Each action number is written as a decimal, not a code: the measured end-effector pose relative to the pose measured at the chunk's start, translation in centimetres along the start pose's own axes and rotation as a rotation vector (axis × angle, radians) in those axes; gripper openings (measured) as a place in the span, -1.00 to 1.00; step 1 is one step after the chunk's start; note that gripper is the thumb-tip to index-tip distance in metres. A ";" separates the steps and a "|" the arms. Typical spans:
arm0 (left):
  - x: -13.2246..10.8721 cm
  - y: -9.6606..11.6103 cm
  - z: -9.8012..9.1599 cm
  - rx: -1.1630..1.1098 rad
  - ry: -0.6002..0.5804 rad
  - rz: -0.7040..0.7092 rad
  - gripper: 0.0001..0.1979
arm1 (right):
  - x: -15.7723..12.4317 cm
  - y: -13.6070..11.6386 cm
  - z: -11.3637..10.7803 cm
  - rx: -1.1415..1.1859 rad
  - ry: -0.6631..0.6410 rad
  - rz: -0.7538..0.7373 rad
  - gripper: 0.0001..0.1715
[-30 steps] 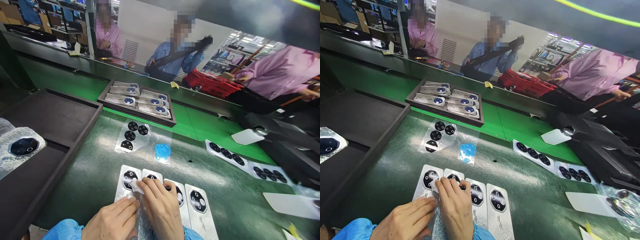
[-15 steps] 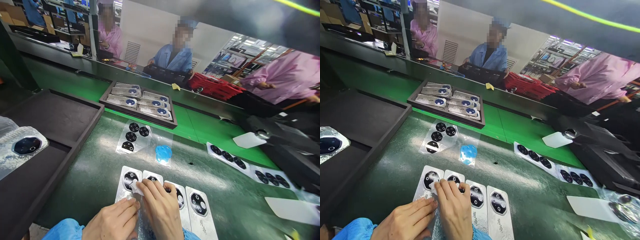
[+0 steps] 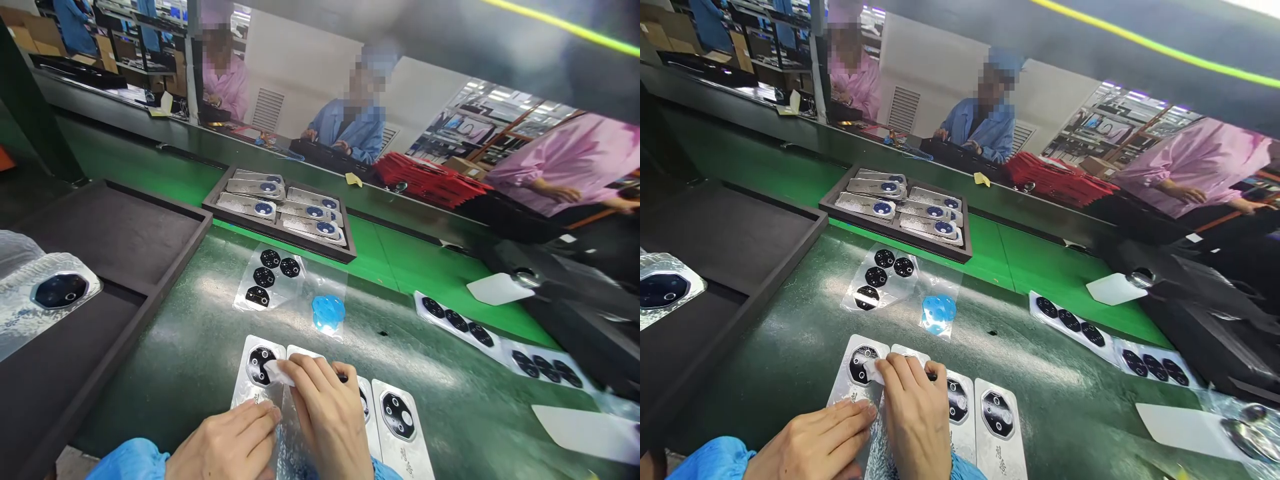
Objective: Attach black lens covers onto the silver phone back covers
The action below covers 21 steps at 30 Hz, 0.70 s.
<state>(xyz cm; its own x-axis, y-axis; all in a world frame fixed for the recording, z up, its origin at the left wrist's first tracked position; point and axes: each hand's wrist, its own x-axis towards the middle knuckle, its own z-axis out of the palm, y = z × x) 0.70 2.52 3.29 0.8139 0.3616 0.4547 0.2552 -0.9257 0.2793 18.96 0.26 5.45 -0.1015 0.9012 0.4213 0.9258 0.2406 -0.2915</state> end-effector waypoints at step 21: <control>-0.4 0.3 0.9 -0.006 0.046 -0.030 -0.61 | 0.8 -0.1 1.0 -0.107 -0.001 -0.142 -0.63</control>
<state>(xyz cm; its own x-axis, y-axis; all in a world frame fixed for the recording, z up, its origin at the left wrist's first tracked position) 0.96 2.04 2.44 0.7808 0.3942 0.4847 0.2758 -0.9136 0.2989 18.37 1.34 4.94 -0.2344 0.8615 0.4504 0.9357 0.3256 -0.1359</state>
